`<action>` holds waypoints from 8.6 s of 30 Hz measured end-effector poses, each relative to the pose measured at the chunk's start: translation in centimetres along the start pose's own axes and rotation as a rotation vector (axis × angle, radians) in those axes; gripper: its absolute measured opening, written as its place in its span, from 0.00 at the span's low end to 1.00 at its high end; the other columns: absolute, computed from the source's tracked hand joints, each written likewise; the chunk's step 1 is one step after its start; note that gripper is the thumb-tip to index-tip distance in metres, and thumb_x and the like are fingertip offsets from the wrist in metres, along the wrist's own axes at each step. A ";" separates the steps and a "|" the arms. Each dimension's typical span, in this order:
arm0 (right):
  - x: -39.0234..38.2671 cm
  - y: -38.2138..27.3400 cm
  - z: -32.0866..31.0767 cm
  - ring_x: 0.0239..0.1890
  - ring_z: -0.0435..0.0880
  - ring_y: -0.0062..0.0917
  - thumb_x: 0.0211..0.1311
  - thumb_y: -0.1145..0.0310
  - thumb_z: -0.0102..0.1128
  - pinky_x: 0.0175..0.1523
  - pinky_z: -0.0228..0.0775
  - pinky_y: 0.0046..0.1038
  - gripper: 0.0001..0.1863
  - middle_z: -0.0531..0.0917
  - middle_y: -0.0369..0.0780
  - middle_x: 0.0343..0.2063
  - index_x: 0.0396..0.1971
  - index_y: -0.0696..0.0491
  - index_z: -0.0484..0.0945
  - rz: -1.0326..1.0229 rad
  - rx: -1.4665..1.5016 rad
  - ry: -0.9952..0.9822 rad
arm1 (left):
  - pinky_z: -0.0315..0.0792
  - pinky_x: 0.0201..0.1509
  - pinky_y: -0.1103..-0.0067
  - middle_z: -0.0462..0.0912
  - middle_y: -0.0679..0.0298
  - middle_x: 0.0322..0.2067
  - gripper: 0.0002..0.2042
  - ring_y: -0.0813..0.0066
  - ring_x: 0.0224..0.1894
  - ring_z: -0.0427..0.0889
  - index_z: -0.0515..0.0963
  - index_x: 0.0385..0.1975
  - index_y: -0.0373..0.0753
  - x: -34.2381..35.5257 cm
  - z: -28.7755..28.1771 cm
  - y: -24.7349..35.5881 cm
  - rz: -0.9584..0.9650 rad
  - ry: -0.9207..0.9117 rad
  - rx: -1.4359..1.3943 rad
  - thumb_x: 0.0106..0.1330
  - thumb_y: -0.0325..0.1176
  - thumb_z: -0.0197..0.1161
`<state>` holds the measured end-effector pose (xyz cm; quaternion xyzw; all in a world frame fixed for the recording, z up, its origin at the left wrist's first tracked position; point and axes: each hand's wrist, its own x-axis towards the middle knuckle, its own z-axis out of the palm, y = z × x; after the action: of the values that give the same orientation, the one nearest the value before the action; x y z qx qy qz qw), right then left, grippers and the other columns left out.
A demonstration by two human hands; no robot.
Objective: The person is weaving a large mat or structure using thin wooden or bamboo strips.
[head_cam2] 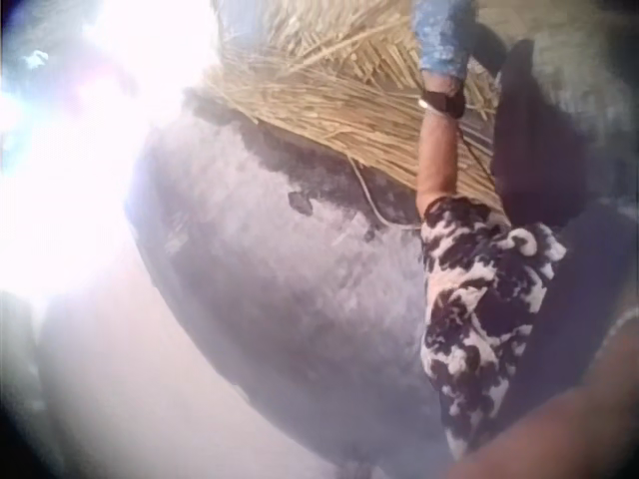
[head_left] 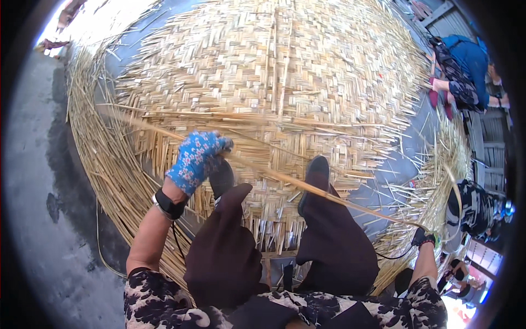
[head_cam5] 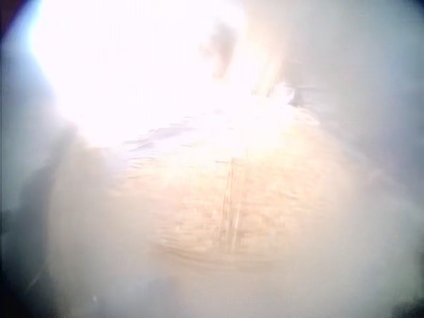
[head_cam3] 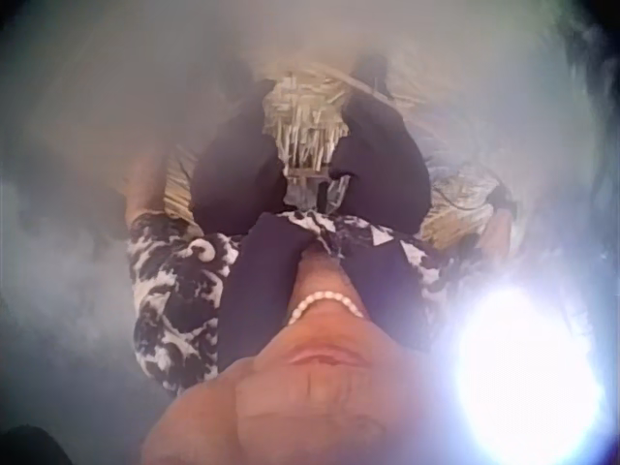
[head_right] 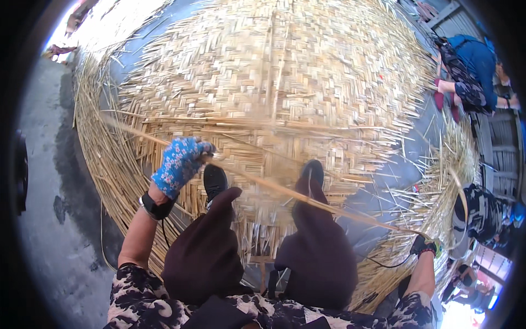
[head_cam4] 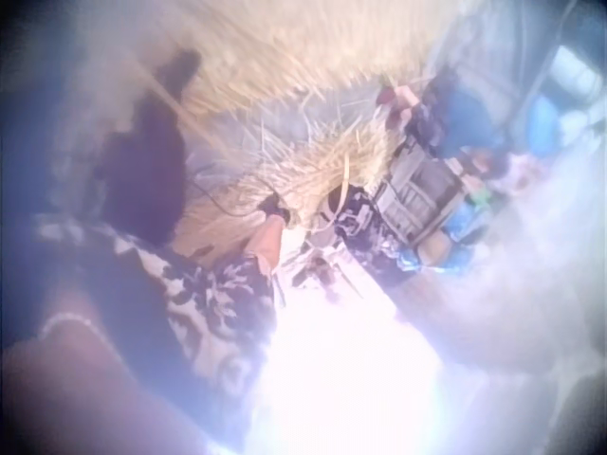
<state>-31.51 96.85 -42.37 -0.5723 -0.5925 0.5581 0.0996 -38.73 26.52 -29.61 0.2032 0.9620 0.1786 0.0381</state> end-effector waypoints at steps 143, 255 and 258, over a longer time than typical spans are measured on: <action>-16.3 2.0 49.5 0.25 0.77 0.22 0.54 0.76 0.46 0.25 0.67 0.16 0.09 0.78 0.43 0.30 0.36 0.58 0.69 -0.187 -0.068 -1.283 | 0.64 0.46 0.73 0.66 0.64 0.46 0.22 0.74 0.42 0.68 0.57 0.54 0.47 21.0 22.4 -9.5 -0.700 -0.083 -1.846 0.62 0.48 0.42; -16.0 6.9 53.3 0.16 0.76 0.30 0.35 0.60 0.60 0.23 0.66 0.28 0.11 0.76 0.39 0.13 0.17 0.52 0.74 -1.141 -1.384 -1.018 | 0.68 0.29 0.74 0.76 0.54 0.18 0.17 0.62 0.22 0.75 0.76 0.20 0.35 20.2 22.4 -12.3 -0.412 -0.334 -0.253 0.44 0.45 0.64; -16.7 7.9 52.0 0.17 0.77 0.30 0.36 0.62 0.58 0.24 0.67 0.29 0.09 0.76 0.39 0.13 0.17 0.50 0.75 -0.950 -1.290 -1.098 | 0.67 0.28 0.72 0.74 0.52 0.16 0.17 0.58 0.21 0.73 0.76 0.16 0.36 19.9 22.3 -11.6 -0.332 -0.292 -0.219 0.44 0.47 0.63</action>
<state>-60.97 52.99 -58.35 0.1219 -0.9180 0.2169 -0.3089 -58.05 31.98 -54.60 0.0607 0.9413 0.2420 0.2273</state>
